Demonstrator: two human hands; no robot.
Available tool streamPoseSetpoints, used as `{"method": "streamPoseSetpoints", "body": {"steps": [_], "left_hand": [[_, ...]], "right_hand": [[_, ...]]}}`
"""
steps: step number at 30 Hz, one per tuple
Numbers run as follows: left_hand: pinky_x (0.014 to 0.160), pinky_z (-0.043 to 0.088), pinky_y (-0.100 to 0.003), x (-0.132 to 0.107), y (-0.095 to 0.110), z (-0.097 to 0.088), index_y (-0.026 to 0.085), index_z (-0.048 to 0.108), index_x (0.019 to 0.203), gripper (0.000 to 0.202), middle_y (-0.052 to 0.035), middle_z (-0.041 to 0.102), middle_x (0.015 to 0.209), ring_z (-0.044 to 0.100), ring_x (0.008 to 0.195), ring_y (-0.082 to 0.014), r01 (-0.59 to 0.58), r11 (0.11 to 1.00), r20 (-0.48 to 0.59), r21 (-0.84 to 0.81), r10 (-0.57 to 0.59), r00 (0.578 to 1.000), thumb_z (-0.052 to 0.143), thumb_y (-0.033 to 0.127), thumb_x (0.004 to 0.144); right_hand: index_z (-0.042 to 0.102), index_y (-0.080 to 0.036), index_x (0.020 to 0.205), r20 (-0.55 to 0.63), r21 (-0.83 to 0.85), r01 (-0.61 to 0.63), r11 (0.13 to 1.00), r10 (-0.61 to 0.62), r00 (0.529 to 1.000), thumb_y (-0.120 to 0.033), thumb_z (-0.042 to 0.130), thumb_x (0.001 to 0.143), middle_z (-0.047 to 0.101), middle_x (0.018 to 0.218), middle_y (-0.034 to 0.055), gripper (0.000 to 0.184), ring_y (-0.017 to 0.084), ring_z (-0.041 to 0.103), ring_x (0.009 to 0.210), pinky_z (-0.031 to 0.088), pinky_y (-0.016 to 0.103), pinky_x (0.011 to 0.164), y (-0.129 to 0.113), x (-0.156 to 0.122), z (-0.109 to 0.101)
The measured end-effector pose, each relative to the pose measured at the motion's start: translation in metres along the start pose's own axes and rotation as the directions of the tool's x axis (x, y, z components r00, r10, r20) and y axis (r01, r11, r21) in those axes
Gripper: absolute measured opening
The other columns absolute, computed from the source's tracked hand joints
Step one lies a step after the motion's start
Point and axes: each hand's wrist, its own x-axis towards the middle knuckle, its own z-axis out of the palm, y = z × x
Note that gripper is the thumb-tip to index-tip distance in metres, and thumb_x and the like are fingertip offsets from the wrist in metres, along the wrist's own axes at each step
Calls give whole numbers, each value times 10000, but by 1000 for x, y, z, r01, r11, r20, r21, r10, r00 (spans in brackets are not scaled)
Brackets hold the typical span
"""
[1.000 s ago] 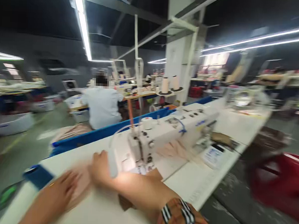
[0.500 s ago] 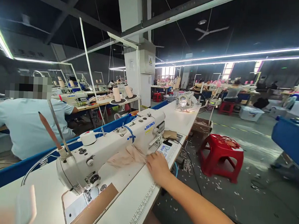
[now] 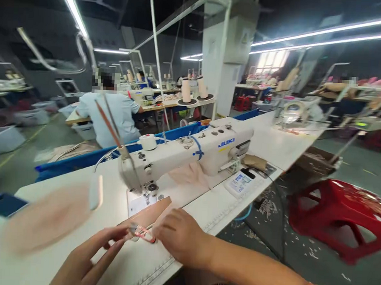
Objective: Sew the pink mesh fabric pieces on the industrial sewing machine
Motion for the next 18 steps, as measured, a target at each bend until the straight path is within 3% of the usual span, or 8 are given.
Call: {"method": "streamPoseSetpoints", "body": {"steps": [2, 5, 8, 11, 15, 18], "left_hand": [[513, 598, -238, 1, 24, 4, 320, 707, 1240, 353, -34, 802, 1067, 756, 828, -214, 71, 995, 4, -77, -71, 997, 561, 530, 998], [688, 637, -337, -4, 36, 12, 296, 701, 1208, 295, -70, 774, 1105, 739, 896, -248, 12, 999, -50, -39, -14, 999, 603, 440, 969], [788, 627, -405, -20, 29, 23, 285, 689, 1163, 263, -88, 745, 1121, 716, 954, -280, -6, 999, -31, 41, 8, 999, 689, 353, 909], [811, 608, -436, -35, 18, 30, 249, 656, 1137, 298, -95, 725, 1092, 696, 957, -301, 33, 993, -20, 118, -30, 999, 735, 286, 852], [769, 580, -393, -44, 9, 24, 236, 611, 1068, 147, -72, 701, 1009, 675, 874, -262, 106, 989, 7, 107, -108, 994, 632, 252, 923], [736, 559, -349, -46, 9, 15, 244, 589, 1030, 102, -49, 687, 977, 658, 817, -223, 142, 989, 54, 51, -145, 988, 551, 195, 949]], "right_hand": [[636, -213, 1165, 67, 133, 145, 980, -155, 986, -205, 486, 1078, 759, 1001, 27, 174, 185, 639, 882, 473, 333, 802, -21, 0, 22], [612, -224, 1191, 95, 234, 248, 940, -275, 957, -161, 493, 1042, 770, 1037, 24, 201, 187, 648, 906, 479, 347, 856, -31, -2, 31], [590, -232, 1195, 76, 262, 66, 963, -88, 993, -136, 488, 1006, 732, 981, 47, 235, 201, 605, 839, 479, 351, 778, -24, 2, 25], [605, -227, 1201, 172, 233, -119, 965, 80, 982, -159, 497, 1031, 707, 1067, 83, 212, 221, 584, 893, 483, 360, 785, -16, 9, 25], [646, -209, 1117, 313, 134, -87, 987, 41, 949, -106, 486, 1020, 702, 1099, 96, 213, 234, 594, 933, 480, 373, 808, -1, 2, 26], [648, -198, 1150, 377, -19, -59, 998, 62, 924, -34, 491, 936, 694, 1088, 109, 312, 254, 607, 953, 472, 388, 812, 28, -16, 4]]}}
